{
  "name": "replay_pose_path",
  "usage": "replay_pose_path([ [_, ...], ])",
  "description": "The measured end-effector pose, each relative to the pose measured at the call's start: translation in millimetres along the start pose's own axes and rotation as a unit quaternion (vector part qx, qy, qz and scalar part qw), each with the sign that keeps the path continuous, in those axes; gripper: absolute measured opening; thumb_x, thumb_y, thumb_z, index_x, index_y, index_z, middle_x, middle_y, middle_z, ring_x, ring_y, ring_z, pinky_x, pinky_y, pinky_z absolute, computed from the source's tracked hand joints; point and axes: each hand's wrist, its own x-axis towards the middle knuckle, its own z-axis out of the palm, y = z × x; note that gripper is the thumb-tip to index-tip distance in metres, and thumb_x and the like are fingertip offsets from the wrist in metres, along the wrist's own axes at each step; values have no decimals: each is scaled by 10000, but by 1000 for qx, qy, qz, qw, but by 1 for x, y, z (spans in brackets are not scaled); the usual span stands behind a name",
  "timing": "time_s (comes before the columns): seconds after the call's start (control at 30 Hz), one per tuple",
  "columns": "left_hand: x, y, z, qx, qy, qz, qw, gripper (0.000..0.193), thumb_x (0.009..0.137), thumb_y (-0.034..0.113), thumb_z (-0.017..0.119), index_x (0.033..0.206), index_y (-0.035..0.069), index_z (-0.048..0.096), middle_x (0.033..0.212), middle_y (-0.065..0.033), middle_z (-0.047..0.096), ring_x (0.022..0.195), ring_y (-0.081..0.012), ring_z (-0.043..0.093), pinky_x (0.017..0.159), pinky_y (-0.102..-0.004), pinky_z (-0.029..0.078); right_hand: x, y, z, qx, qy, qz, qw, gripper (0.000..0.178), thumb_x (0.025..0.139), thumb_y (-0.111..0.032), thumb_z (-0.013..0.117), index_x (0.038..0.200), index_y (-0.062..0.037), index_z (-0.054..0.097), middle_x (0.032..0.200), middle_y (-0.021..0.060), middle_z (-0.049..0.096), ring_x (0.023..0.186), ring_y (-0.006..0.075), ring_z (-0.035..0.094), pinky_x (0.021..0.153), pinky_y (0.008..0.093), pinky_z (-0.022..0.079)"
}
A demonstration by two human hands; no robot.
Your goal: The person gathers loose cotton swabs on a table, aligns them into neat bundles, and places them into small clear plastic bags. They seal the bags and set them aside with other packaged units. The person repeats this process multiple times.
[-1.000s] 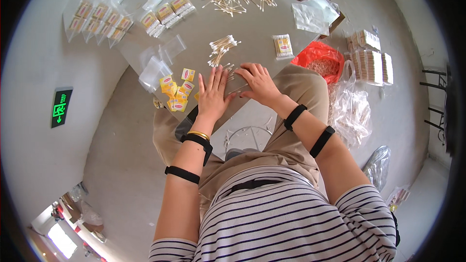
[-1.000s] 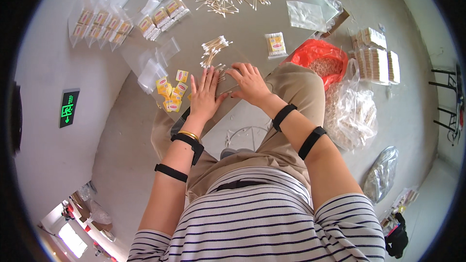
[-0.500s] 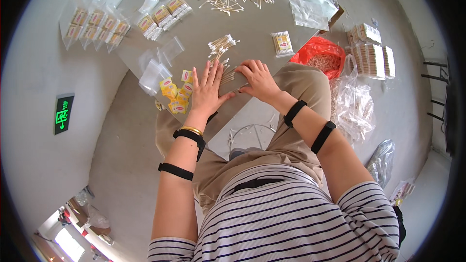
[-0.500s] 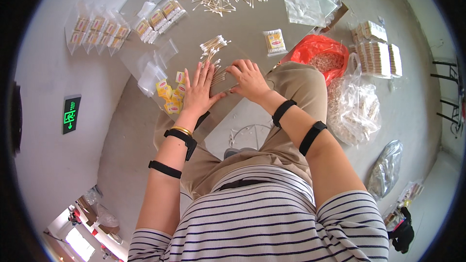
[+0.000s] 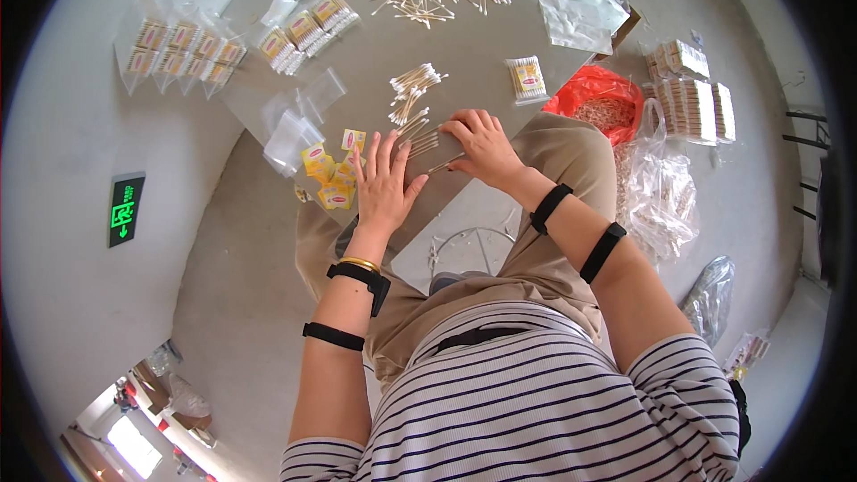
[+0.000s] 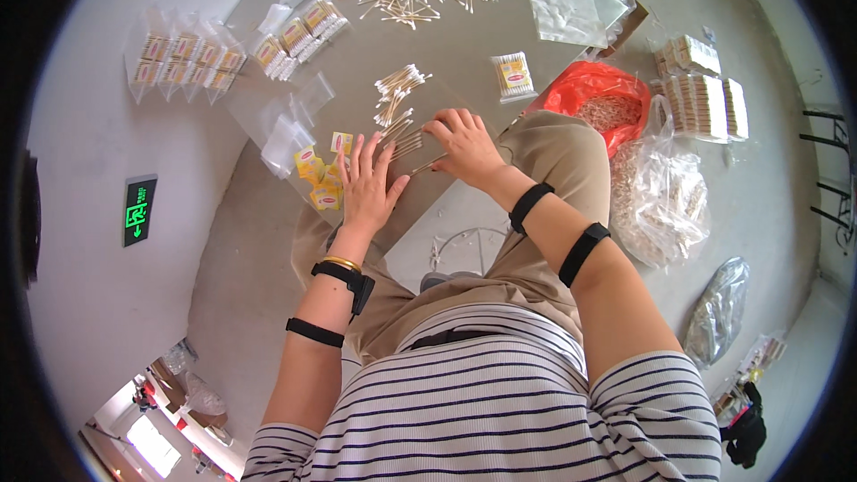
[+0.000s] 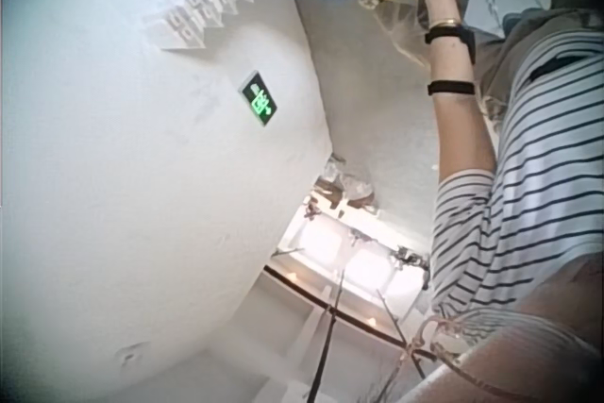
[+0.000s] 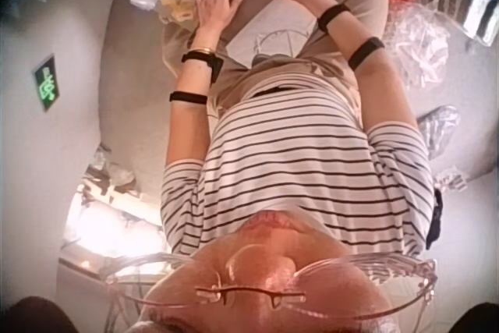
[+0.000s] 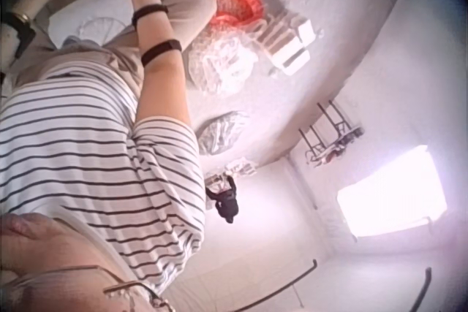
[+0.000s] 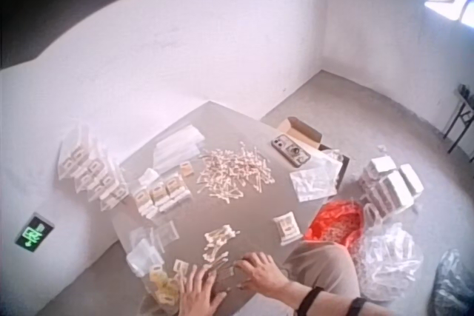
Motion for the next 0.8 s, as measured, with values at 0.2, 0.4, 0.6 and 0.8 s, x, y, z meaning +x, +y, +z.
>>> replay_pose_path([
  [0.2, 12, -5, -5, -10, -17, -4, 1000, 687, 1059, 581, 488, 1568, 120, 473, 1647, -118, 397, 1580, -353, 265, 1289, -623, 104, 0, 1, 0, -7, -2, 4, 1000, 736, 722, -278, 921, 1371, -183, 590, 1364, 53, 532, 1327, 287, 478, 1100, 430, 405],
  [0.4, 23, 3, 12, 34, -3, -6, 999, 763, 1043, 558, 533, 1625, 87, 388, 1714, -93, 312, 1615, -326, 214, 1296, -641, 87, 2, -2, 0, -6, -8, 0, 1000, 751, 720, -276, 922, 1380, -187, 575, 1361, 51, 529, 1320, 284, 480, 1093, 426, 411],
  [0.6, 21, 13, 16, 41, -18, -16, 999, 793, 1043, 556, 526, 1650, 79, 347, 1735, -80, 283, 1625, -313, 191, 1300, -641, 75, 7, 0, 2, -17, -3, 4, 1000, 763, 724, -277, 925, 1391, -187, 566, 1361, 50, 527, 1302, 281, 489, 1083, 425, 418],
  [0.8, 23, 12, 21, 29, -14, -28, 999, 807, 1063, 548, 495, 1667, 52, 298, 1747, -100, 255, 1630, -330, 173, 1295, -637, 37, 14, -1, 2, -18, -12, -4, 1000, 824, 729, -292, 928, 1450, -196, 541, 1370, 46, 525, 1297, 274, 492, 1079, 420, 425],
])
